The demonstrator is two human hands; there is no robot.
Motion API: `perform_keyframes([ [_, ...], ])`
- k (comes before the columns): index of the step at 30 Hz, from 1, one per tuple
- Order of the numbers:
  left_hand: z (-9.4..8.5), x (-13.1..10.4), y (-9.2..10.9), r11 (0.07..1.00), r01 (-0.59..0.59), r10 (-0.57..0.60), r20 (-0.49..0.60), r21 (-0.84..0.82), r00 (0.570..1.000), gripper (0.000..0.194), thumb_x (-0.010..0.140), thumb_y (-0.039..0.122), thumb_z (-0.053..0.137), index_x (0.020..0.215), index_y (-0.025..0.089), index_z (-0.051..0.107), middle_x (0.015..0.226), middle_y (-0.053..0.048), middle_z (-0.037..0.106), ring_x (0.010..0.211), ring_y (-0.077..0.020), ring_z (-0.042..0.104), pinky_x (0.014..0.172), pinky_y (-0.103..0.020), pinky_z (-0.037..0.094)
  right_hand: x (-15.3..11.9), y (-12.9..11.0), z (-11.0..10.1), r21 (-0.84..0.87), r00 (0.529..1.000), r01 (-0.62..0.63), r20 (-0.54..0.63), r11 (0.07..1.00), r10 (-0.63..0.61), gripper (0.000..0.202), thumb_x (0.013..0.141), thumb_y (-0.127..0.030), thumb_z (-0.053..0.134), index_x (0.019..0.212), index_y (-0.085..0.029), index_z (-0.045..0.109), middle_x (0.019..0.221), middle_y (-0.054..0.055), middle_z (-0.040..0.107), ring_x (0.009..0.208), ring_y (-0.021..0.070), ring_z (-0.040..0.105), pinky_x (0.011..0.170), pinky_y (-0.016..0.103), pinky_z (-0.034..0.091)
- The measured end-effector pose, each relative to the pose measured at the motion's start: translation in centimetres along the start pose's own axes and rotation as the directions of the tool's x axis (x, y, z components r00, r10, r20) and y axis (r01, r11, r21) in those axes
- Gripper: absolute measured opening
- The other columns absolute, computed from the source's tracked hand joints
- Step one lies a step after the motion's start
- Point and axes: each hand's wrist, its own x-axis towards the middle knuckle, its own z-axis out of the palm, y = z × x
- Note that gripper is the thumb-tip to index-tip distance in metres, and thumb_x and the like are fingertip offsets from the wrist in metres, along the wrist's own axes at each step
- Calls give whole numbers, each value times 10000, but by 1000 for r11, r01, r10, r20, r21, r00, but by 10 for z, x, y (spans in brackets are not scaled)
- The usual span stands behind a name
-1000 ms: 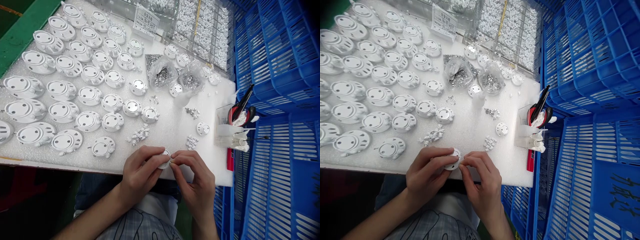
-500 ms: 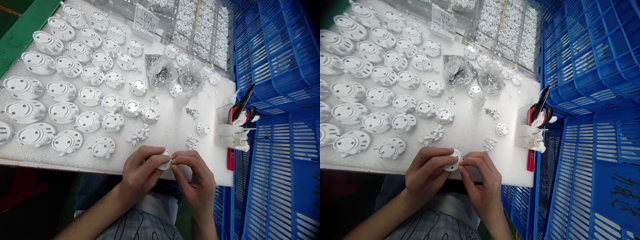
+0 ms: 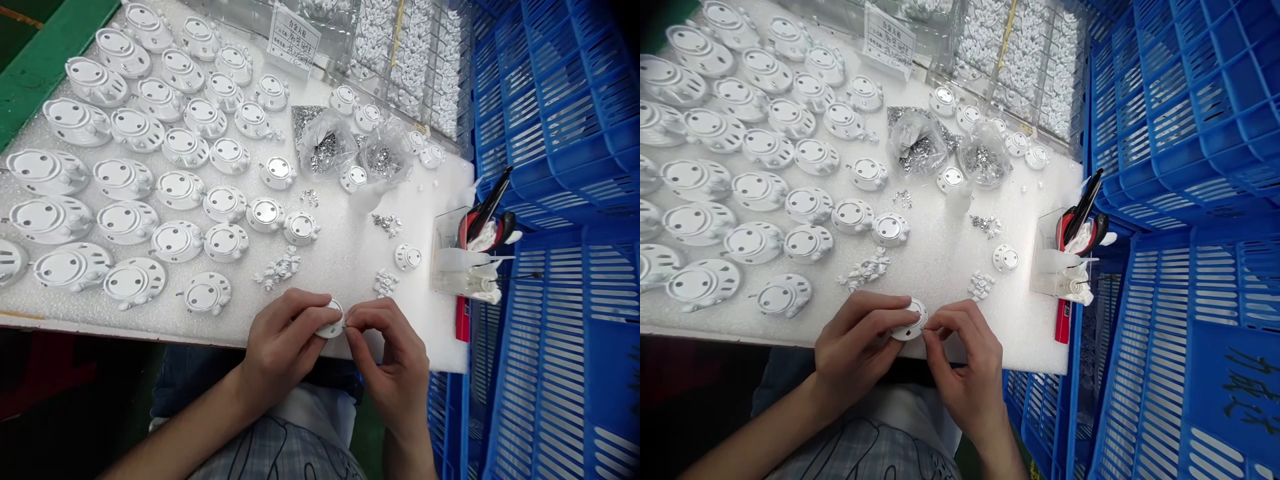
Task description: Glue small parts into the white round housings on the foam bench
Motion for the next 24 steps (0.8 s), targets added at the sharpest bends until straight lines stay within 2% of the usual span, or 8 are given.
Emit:
perform_keyframes([
  [8, 0, -3, -1, 994, -49, 46, 34, 98, 998, 182, 996, 40, 585, 1026, 184, 692, 960, -47, 752, 821, -157, 734, 720, -239, 616, 3, 4, 3, -37, 999, 1, 43, 999, 1, 156, 986, -109, 606, 910, -243, 586, 843, -47, 592, 757, 76, 571, 669, 175, 491],
  [24, 0, 0, -1, 992, -38, 28, 90, 117, 996, 194, 1012, 39, 547, 1027, 175, 684, 946, -58, 767, 807, -163, 739, 724, -247, 617, 5, 4, 4, -42, 997, -38, 60, 998, 41, 160, 966, -97, 613, 902, -241, 588, 805, -39, 576, 681, 90, 539, 585, 205, 444],
])
